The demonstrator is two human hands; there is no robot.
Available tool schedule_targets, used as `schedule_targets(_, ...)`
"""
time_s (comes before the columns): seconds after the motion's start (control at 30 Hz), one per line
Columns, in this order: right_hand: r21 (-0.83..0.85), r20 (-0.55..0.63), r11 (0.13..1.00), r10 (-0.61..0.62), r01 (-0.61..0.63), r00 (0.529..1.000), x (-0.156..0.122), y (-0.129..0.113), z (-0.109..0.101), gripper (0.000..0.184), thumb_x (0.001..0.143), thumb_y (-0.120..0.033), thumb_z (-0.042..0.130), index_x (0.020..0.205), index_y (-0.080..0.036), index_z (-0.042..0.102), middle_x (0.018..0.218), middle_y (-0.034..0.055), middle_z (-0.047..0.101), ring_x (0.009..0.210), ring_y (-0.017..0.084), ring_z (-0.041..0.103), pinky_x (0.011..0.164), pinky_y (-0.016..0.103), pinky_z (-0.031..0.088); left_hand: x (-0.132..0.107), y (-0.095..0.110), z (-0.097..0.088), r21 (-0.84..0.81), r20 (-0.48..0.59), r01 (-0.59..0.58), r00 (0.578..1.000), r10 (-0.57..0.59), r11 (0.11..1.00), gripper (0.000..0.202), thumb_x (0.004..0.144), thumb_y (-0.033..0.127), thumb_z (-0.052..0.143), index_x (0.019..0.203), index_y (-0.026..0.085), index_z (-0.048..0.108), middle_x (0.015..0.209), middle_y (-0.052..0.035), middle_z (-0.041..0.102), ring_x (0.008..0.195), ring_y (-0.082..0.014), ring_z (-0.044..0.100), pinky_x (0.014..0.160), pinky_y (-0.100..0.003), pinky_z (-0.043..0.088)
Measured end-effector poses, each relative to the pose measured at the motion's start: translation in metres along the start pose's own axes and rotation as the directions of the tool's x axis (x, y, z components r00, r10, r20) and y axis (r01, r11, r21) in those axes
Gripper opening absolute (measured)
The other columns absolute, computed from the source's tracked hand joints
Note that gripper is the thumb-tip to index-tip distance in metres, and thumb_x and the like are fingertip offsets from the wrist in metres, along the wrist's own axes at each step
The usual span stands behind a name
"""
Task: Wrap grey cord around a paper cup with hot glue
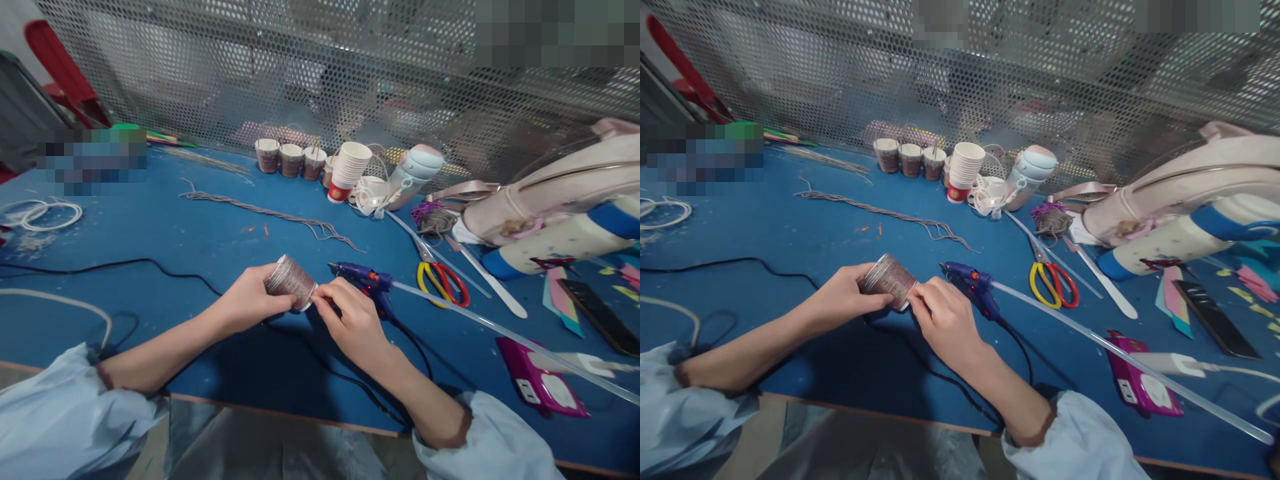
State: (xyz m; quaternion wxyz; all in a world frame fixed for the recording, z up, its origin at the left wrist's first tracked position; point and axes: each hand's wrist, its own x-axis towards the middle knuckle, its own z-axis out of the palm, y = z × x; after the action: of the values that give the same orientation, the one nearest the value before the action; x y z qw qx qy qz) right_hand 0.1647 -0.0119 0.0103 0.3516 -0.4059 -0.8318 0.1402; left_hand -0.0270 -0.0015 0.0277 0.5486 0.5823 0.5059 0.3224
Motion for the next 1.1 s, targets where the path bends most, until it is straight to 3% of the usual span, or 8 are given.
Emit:
schedule_targets(0.2, -0.022, -0.018, 0.999, -0.043, 0.043, 0.999, -0.0004, -0.0002, 0.0002, 0.017, 0.094, -0.017, 0.047, 0.083, -0.018, 0.060, 0.073, 0.0052, 0.059, 0.067, 0.017, 0.055, 0.064, 0.030, 0.044, 0.0000, 0.0008, -0.0005, -0.004, 0.017, 0.005, 1.000, -0.005, 1.000, 0.021, 0.067, 0.015, 0.064, 0.087, 0.015, 0.071, 0.077, -0.0017, 0.074, 0.068, -0.0145, 0.064, 0.063, -0.023, 0.048)
schedule_targets(0.5, -0.020, -0.003, 1.000, -0.004, 0.004, 1.000, -0.0007, -0.0020, -0.0046, 0.018, 0.095, -0.019, 0.047, 0.082, -0.018, 0.059, 0.074, 0.0043, 0.059, 0.067, 0.016, 0.054, 0.064, 0.030, 0.043, -0.0012, 0.0027, -0.0018, -0.005, -0.003, 0.014, 1.000, -0.014, 1.000, 0.021, 0.065, 0.013, 0.064, 0.085, 0.015, 0.070, 0.075, -0.0001, 0.073, 0.066, -0.0141, 0.064, 0.063, -0.023, 0.049)
schedule_targets(0.8, -0.054, -0.006, 0.990, -0.130, 0.130, 0.991, -0.0024, -0.0088, -0.0045, 0.016, 0.094, -0.016, 0.048, 0.080, -0.017, 0.056, 0.072, 0.0039, 0.060, 0.064, 0.015, 0.053, 0.060, 0.028, 0.042, -0.0005, 0.0031, 0.0008, 0.051, -0.028, 0.031, 0.999, -0.029, 0.998, 0.021, 0.067, 0.017, 0.062, 0.087, 0.015, 0.068, 0.077, 0.0009, 0.070, 0.068, -0.0135, 0.062, 0.061, -0.021, 0.046)
schedule_targets(1.1, -0.015, -0.020, 0.999, -0.047, 0.047, 0.999, -0.0013, -0.0041, -0.0055, 0.015, 0.095, -0.018, 0.048, 0.082, -0.018, 0.057, 0.074, 0.0033, 0.059, 0.067, 0.015, 0.053, 0.064, 0.029, 0.042, -0.0029, 0.0043, 0.0003, -0.006, 0.034, 0.058, 0.998, -0.058, 0.998, 0.022, 0.067, 0.015, 0.062, 0.088, 0.013, 0.068, 0.076, -0.0020, 0.071, 0.067, -0.0135, 0.061, 0.063, -0.023, 0.045)
